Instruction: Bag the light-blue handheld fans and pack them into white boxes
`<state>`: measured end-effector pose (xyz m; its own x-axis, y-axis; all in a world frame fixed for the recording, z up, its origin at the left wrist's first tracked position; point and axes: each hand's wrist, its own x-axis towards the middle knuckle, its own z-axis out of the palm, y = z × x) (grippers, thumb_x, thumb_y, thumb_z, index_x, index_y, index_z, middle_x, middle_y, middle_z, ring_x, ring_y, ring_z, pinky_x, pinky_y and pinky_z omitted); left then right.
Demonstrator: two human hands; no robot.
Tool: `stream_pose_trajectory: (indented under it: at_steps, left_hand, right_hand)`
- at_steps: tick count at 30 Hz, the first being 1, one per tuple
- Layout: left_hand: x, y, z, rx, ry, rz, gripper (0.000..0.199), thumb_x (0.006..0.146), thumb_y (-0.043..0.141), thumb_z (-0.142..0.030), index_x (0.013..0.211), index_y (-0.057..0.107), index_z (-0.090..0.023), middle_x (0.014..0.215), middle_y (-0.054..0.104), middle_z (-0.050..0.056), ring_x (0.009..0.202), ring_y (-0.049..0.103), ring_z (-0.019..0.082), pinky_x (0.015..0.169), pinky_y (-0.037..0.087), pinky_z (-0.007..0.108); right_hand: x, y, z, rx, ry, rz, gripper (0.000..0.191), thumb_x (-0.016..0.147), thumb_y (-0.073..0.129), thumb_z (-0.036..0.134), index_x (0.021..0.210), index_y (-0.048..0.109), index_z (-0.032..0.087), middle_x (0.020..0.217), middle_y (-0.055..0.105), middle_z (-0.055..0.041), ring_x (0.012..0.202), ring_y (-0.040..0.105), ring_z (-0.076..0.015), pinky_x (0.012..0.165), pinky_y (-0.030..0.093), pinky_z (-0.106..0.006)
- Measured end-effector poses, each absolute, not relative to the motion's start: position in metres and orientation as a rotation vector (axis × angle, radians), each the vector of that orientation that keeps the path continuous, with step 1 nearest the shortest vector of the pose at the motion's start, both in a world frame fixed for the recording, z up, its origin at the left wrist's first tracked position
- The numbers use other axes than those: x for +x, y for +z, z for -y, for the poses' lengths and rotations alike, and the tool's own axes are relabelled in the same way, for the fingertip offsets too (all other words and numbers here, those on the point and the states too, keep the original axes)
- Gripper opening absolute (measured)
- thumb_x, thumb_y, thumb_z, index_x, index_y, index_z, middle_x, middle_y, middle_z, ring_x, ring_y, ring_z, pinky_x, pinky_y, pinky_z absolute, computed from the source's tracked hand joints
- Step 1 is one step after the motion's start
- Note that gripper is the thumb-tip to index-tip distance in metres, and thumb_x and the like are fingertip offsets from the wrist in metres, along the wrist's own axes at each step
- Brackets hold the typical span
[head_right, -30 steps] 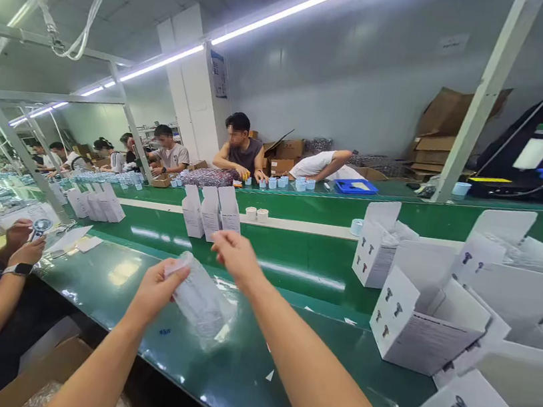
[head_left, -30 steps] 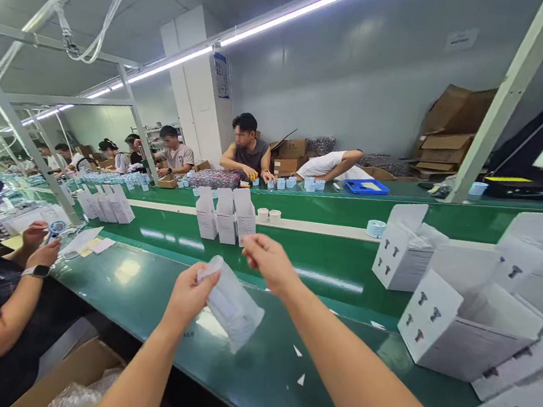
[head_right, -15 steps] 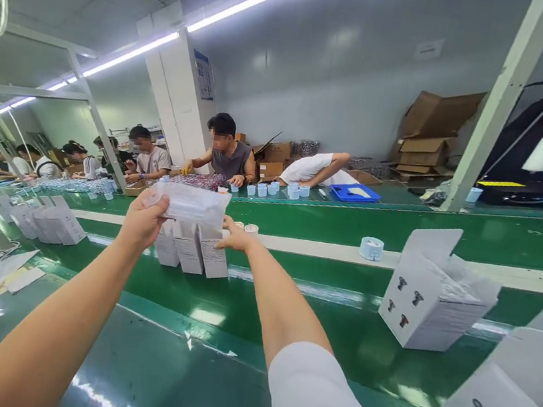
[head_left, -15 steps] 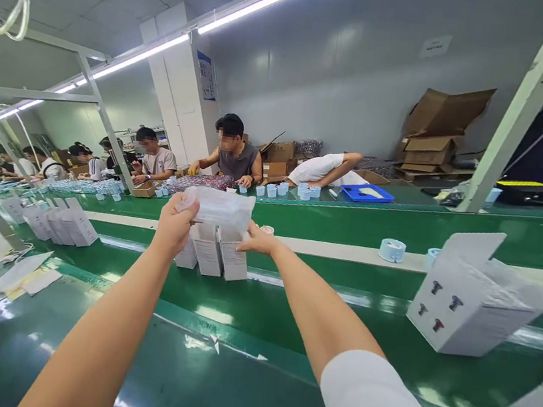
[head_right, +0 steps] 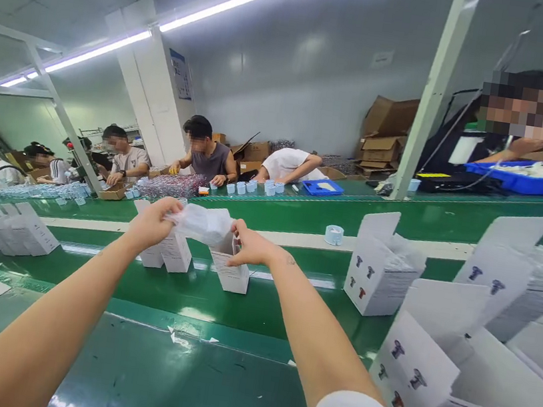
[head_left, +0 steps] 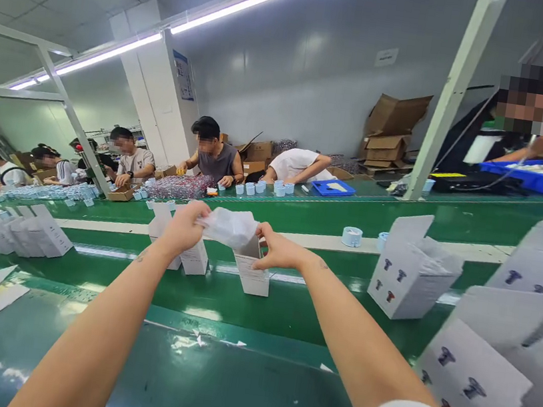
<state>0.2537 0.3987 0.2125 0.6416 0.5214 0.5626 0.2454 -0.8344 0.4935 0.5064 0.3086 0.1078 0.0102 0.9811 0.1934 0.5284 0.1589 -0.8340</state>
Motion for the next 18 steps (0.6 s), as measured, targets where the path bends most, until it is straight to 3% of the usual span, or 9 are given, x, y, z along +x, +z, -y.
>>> stream_pose_trajectory:
  at_steps: [3,6,12,15,18]
  left_hand:
    - [0.293,0.234,-0.366,3.052,0.561,-0.289,0.027,0.057,0.046,0.004,0.069,0.054,-0.019,0.082,0.062,0.004,0.09,0.054,0.023,0.082,0.044,0.034]
    - [0.332,0.246,-0.347,3.227,0.194,-0.106,0.028,0.059,0.047,0.006,0.071,0.056,-0.018,0.083,0.063,0.005,0.093,0.055,0.024,0.083,0.045,0.033]
    - [0.366,0.213,-0.354,3.176,-0.033,-0.362,0.027,0.069,0.055,0.001,0.089,0.063,-0.016,0.102,0.067,0.007,0.097,0.061,0.023,0.083,0.047,0.033]
    - [0.361,0.184,-0.353,3.208,0.014,-0.348,0.029,0.077,0.067,-0.015,0.105,0.062,-0.02,0.121,0.064,0.009,0.118,0.054,0.028,0.097,0.043,0.044]
    - [0.355,0.165,-0.349,3.269,0.044,-0.416,0.035,0.085,0.067,-0.028,0.118,0.058,-0.023,0.135,0.058,0.01,0.129,0.046,0.031,0.104,0.035,0.057]
  right_hand:
    - [0.508,0.104,-0.297,-1.453,0.713,1.598,0.076,0.05,0.091,0.027,0.106,0.04,0.027,0.106,0.058,-0.0012,0.093,0.061,-0.0218,0.075,0.053,-0.032]
    - [0.51,0.101,-0.291,-1.406,0.728,1.569,0.076,0.052,0.089,0.026,0.109,0.038,0.026,0.106,0.058,-0.0012,0.095,0.063,-0.0223,0.077,0.054,-0.033]
    - [0.522,0.093,-0.277,-1.342,0.735,1.516,0.071,0.057,0.084,0.024,0.107,0.033,0.026,0.114,0.054,-0.0051,0.101,0.063,-0.0228,0.075,0.056,-0.035]
    - [0.528,0.089,-0.275,-1.34,0.705,1.501,0.073,0.056,0.084,0.022,0.11,0.035,0.027,0.117,0.053,-0.0053,0.104,0.061,-0.0212,0.079,0.055,-0.034]
    - [0.532,0.089,-0.274,-1.367,0.676,1.495,0.071,0.059,0.082,0.019,0.116,0.04,0.026,0.115,0.056,-0.0036,0.104,0.06,-0.0201,0.084,0.053,-0.034]
